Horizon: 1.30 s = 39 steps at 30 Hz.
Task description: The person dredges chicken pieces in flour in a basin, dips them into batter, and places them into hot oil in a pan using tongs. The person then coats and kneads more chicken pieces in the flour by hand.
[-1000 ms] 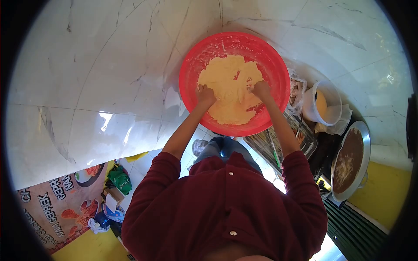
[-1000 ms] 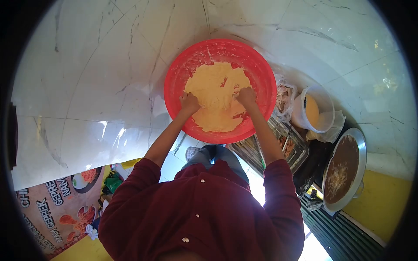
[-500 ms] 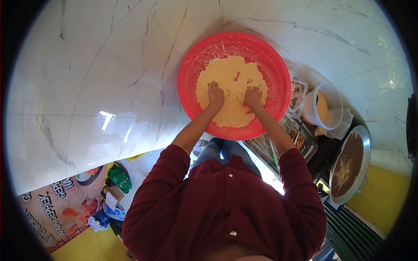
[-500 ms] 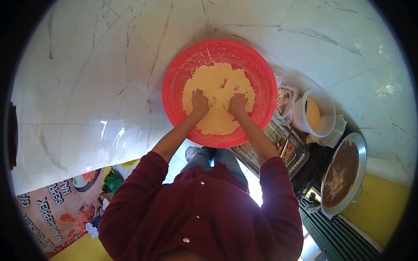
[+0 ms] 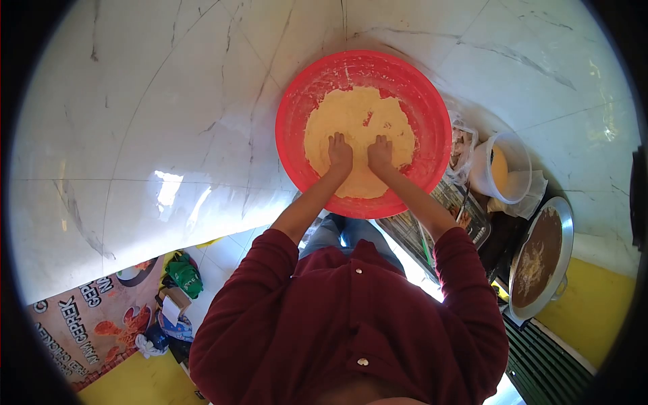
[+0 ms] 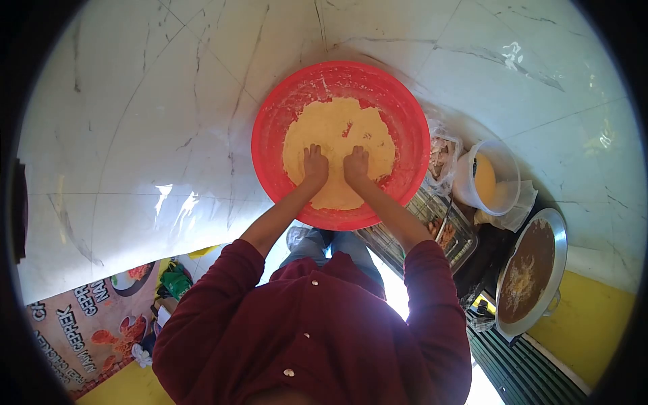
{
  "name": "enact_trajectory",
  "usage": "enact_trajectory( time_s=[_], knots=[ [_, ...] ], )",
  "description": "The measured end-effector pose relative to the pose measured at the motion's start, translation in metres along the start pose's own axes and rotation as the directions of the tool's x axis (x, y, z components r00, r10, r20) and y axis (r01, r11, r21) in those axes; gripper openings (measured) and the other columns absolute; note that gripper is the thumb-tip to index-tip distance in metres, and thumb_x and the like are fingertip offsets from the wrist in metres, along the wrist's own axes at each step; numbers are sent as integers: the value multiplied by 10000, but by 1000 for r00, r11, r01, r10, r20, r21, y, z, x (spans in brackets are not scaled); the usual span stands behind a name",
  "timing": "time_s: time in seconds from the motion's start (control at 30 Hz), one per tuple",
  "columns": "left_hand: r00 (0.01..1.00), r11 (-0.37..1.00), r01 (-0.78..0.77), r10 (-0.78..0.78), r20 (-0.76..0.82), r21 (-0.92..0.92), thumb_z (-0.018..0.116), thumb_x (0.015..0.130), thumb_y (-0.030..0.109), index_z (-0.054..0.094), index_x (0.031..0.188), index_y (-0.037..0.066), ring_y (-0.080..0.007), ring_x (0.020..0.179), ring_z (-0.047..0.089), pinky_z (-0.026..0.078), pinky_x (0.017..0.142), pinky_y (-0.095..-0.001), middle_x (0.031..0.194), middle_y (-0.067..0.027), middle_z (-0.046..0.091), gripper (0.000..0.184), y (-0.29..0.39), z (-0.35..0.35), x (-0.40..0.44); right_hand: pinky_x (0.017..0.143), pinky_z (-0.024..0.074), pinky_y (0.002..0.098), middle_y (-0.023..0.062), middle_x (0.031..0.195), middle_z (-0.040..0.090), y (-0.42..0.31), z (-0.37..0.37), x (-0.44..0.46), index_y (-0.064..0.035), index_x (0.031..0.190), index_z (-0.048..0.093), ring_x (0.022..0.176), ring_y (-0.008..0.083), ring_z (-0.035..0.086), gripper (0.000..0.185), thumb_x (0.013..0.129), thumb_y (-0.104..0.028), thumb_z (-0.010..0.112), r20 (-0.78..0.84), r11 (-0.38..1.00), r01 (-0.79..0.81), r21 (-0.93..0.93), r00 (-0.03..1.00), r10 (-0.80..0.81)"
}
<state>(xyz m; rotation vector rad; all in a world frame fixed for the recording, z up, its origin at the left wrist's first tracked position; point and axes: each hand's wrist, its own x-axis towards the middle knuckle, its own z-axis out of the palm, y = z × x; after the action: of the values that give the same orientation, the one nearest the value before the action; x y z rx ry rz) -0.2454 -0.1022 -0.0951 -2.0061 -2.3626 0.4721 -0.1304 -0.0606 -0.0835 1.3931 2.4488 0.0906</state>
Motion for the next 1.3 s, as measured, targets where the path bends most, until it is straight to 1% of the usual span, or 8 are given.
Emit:
enact_trajectory(
  time_s=[0.2,0.3,0.4,0.47,0.57,0.83,1.07,1.3],
  knots=[
    [974,919,89,1,228,-384,625,699,368,674,910,67,-284,1111,367,241,927,-443,1094,-112,524,370,-16,-32,-15,790,374,420,116,1080,513,3,-10,-8,-87,872,660,1092,270,406,203,725,-204,585,236,935,-58,349,971,-28],
    [852,776,183,180,491,-603,644,664,466,664,930,57,-300,1111,373,271,895,-441,1053,-118,550,488,-52,-25,4,816,384,445,150,1138,491,50,-6,20,-65,917,647,1107,313,415,321,688,-290,647,483,858,42,512,812,-328],
    [904,843,129,117,412,-522,649,655,513,652,958,51,-304,1121,376,279,891,-448,1029,-114,569,553,-74,-25,6,833,390,461,173,1178,477,67,-3,23,-51,947,639,1117,341,421,413,663,-347,688,586,779,61,624,623,-518],
    [956,879,122,20,293,-460,647,651,536,650,967,55,-300,1127,374,270,905,-449,1042,-112,565,575,-77,-20,4,847,372,465,173,1167,471,67,0,7,-46,959,630,1112,332,413,456,649,-373,703,314,920,-202,335,945,93],
    [984,937,127,-78,160,-325,644,664,524,652,981,80,-285,1141,357,242,931,-448,1078,-102,549,545,-66,-30,2,855,330,486,161,1162,458,54,-16,-4,-63,919,638,1154,317,360,379,660,-333,700,89,931,-128,342,991,104],
    [966,994,99,-85,243,-48,661,644,546,653,990,127,-233,1128,344,239,932,-412,1108,-46,514,543,-18,-32,3,859,320,428,120,1083,474,-8,-6,-8,-69,876,654,1083,271,376,449,608,-421,728,65,983,-69,170,996,58],
    [972,984,178,-176,158,0,636,704,305,658,972,143,-220,1106,351,217,939,-401,1106,-36,514,313,-48,-7,16,800,327,362,107,1021,500,34,11,7,-86,856,661,1024,244,399,341,583,-283,718,-58,991,-133,21,989,134],
    [972,1000,-11,17,234,-29,702,606,357,653,959,122,-251,1124,342,229,944,-405,1133,-70,486,427,-25,-11,-7,817,343,391,125,1057,516,32,3,-9,-56,890,656,1061,269,402,398,587,-308,715,134,999,-13,46,991,7]
  ],
)
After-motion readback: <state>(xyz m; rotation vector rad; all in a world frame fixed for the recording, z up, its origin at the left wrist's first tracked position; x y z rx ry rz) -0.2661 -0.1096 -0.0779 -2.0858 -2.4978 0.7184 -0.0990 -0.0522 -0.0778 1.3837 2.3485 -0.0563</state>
